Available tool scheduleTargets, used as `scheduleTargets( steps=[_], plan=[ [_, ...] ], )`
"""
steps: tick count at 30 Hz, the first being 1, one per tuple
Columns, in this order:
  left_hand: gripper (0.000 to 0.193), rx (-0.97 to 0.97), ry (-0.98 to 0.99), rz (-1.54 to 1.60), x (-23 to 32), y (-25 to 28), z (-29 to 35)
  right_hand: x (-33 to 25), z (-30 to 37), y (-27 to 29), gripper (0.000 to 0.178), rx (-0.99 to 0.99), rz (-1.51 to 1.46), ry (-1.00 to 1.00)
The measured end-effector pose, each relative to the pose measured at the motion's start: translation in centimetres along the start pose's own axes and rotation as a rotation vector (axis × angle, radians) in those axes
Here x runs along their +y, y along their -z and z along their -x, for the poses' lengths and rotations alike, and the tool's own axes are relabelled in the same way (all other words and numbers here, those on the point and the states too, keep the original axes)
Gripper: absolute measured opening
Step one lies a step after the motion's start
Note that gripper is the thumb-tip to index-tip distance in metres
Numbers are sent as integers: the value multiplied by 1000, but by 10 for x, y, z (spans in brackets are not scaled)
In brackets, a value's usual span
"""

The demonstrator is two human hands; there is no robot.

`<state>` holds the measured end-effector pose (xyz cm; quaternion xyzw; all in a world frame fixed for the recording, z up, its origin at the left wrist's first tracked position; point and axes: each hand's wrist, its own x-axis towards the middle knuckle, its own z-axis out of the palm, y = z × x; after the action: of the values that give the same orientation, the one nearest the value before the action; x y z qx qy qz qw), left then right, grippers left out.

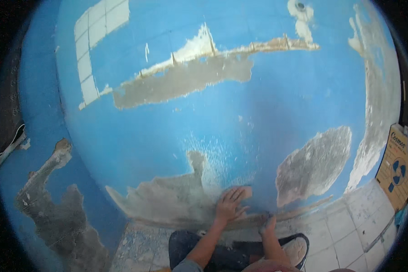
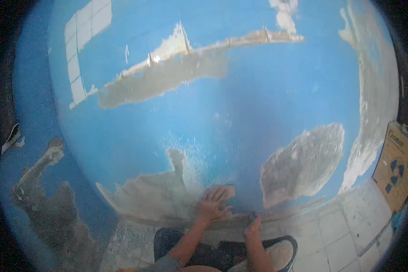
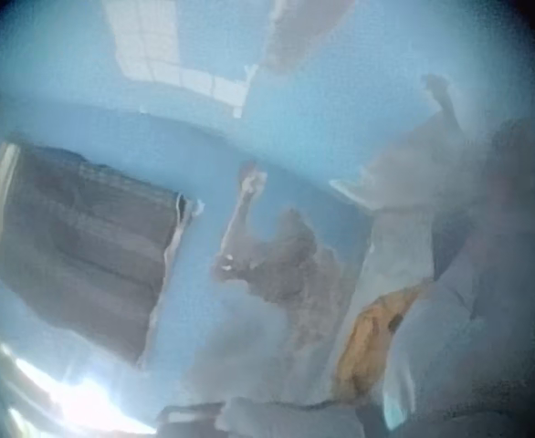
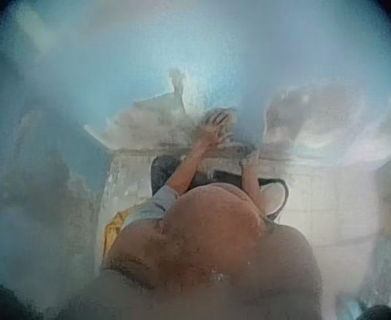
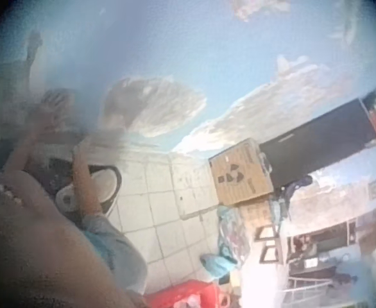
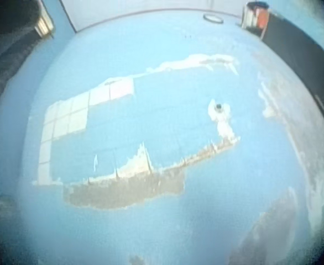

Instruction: The person sands the surface of a blue wall by hand with a piece of sandpaper, moving it in circular and back-and-forth motions to smooth the plaster and remove loose paint.

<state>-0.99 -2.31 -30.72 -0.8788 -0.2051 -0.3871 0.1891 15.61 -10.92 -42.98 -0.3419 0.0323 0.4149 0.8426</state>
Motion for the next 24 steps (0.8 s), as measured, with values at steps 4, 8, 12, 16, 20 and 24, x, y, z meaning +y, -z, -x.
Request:
scheduleTargets(
  steps=[4,8,12,16,20,24],
  plan=[
    [70,369,111,-199,-45,100,-152,-9,25,-5,59,-31,-160,-85],
    [66,688,186,-281,-63,166,-256,-4,-7,18,60,-70,-59,30],
    [67,528,213,-235,-48,100,-193,-26,37,-21,60,36,-132,-33],
    [72,232,231,-178,-12,-8,-28,-12,39,-24,62,35,-76,-102],
    [72,91,266,-83,17,-15,-1,-23,44,-22,71,79,-229,-180],
    [72,456,266,-132,-9,71,-162,-25,26,-4,77,53,-262,-115]
  ],
)
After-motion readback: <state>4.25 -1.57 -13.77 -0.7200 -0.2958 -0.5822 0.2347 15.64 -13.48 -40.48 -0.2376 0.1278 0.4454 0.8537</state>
